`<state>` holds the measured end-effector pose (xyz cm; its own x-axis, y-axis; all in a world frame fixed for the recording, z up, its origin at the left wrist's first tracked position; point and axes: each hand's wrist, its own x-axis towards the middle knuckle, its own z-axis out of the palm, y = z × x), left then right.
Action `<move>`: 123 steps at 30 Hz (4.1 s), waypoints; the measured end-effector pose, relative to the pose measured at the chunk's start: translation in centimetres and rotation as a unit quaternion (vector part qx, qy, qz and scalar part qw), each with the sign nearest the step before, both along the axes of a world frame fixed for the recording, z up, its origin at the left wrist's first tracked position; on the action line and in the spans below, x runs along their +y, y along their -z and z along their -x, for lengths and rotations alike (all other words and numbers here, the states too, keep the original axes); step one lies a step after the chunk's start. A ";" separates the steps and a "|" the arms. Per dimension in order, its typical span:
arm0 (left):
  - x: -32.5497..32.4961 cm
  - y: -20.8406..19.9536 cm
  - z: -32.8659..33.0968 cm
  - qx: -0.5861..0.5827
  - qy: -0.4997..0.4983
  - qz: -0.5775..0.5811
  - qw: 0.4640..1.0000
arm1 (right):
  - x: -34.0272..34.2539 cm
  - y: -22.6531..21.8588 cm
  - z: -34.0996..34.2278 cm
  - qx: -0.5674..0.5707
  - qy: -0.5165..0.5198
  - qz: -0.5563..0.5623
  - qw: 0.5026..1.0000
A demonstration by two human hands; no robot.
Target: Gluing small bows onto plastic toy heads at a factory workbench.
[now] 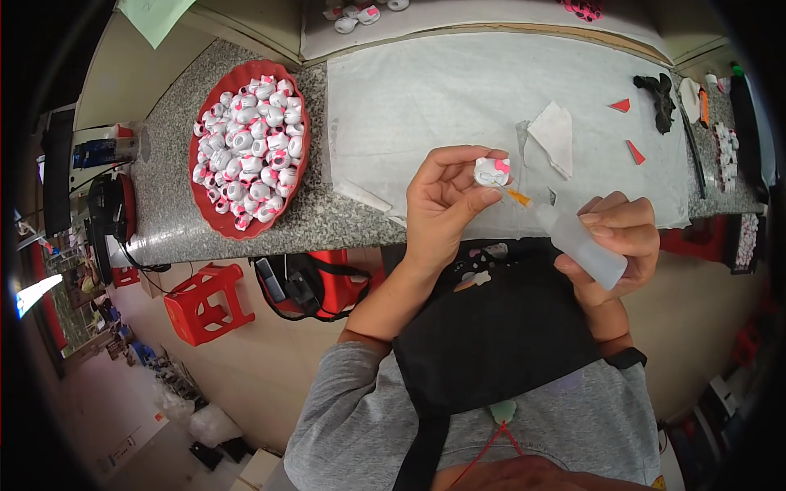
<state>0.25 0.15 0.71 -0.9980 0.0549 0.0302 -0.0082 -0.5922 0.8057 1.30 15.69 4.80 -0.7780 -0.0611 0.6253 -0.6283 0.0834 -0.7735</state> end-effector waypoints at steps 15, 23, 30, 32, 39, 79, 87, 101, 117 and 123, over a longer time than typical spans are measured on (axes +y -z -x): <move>0.3 -0.1 0.0 -0.013 0.001 -0.005 1.000 | 0.3 0.1 0.1 0.034 0.000 -0.002 0.999; 0.3 0.1 0.0 -0.011 0.005 0.008 1.000 | 0.2 0.2 0.1 0.029 -0.010 -0.011 0.999; 0.3 -0.1 -0.2 0.023 -0.005 0.036 0.999 | 0.2 0.5 0.2 0.041 -0.022 0.025 0.999; 0.3 -0.1 -0.3 0.029 -0.003 0.041 0.999 | 0.0 0.3 0.1 0.030 -0.014 0.006 0.999; -0.2 0.4 -0.2 0.087 -0.005 0.158 0.984 | 0.0 0.1 -0.1 0.008 -0.016 -0.023 1.000; -3.1 -0.4 1.3 0.016 -0.093 0.051 0.994 | 0.1 0.3 18.4 -0.170 0.091 -0.339 0.921; 0.8 -0.9 2.1 0.044 0.021 0.025 0.999 | 0.0 0.8 6.6 -0.336 -0.142 -0.069 0.929; 1.5 -0.4 0.7 0.117 -0.037 0.250 0.960 | 0.7 1.4 2.2 -0.365 -0.136 0.153 0.908; 0.8 -1.6 0.1 0.030 0.045 0.087 0.995 | 0.1 1.6 2.2 -0.306 -0.124 0.108 0.938; 0.6 -1.3 -0.3 0.071 0.059 0.096 0.991 | -0.3 2.0 2.1 -0.363 -0.192 0.140 0.901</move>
<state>0.57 0.74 2.03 -0.9710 0.1889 0.1467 0.0526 -0.4297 0.9014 -0.75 15.42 2.82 -0.9436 -0.3311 -0.0069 0.1105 -0.2951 -0.9491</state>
